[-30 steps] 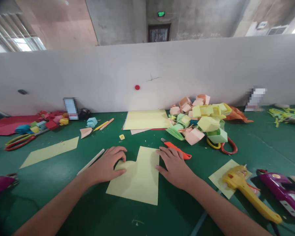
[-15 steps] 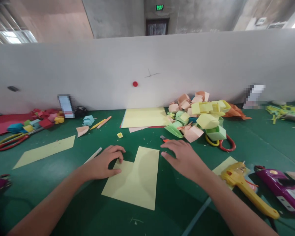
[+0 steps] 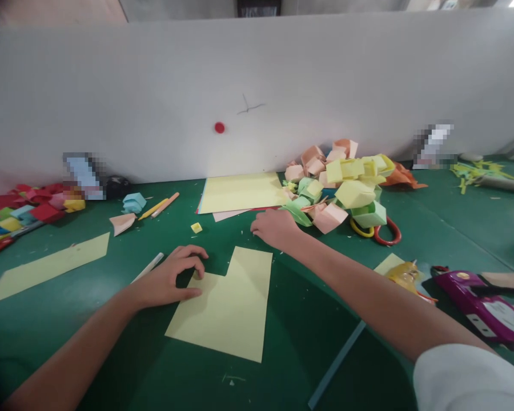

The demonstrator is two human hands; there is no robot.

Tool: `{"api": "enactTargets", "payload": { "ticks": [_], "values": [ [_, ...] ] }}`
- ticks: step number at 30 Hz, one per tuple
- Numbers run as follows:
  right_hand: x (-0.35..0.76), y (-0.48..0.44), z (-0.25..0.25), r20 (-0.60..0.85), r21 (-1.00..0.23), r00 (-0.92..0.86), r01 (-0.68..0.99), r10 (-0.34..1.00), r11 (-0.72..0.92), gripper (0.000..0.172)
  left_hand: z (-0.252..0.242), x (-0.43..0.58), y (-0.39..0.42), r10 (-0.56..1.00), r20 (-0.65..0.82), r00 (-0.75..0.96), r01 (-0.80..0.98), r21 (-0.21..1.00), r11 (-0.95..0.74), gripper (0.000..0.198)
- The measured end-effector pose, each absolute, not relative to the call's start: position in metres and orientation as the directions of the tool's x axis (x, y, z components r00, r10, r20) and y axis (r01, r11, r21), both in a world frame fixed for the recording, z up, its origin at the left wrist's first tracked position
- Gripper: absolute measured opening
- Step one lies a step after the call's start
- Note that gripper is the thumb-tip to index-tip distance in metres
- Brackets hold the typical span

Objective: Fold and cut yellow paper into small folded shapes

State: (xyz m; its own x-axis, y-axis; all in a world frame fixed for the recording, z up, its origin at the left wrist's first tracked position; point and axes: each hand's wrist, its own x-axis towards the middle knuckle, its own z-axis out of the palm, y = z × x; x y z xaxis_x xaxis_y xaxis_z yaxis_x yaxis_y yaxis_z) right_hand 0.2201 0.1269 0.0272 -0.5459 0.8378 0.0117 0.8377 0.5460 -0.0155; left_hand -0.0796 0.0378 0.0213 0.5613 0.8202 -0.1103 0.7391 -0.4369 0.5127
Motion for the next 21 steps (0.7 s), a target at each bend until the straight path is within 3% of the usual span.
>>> {"api": "enactTargets", "payload": {
  "ticks": [9,13,19,21],
  "values": [
    [0.221,0.116,0.020,-0.011,0.018,-0.550,0.835,0.835,0.550,0.024,0.019,-0.080,0.038,0.824,-0.108,0.556,0.748,0.499,-0.439,0.021],
    [0.221,0.104,0.019,0.012,-0.048,-0.528,0.848,0.849,0.528,0.021,0.020,-0.080,0.038,0.825,-0.111,0.555,0.752,0.490,-0.440,0.022],
    [0.234,0.064,0.038,0.034,-0.361,-0.470,0.817,0.882,0.449,0.024,0.020,-0.080,0.035,0.823,-0.091,0.561,0.756,0.463,-0.463,0.021],
    [0.238,0.045,0.047,0.004,-0.721,-0.425,0.626,0.905,0.297,0.024,0.020,-0.076,0.033,0.831,-0.074,0.552,0.767,0.435,-0.471,0.022]
  ]
}}
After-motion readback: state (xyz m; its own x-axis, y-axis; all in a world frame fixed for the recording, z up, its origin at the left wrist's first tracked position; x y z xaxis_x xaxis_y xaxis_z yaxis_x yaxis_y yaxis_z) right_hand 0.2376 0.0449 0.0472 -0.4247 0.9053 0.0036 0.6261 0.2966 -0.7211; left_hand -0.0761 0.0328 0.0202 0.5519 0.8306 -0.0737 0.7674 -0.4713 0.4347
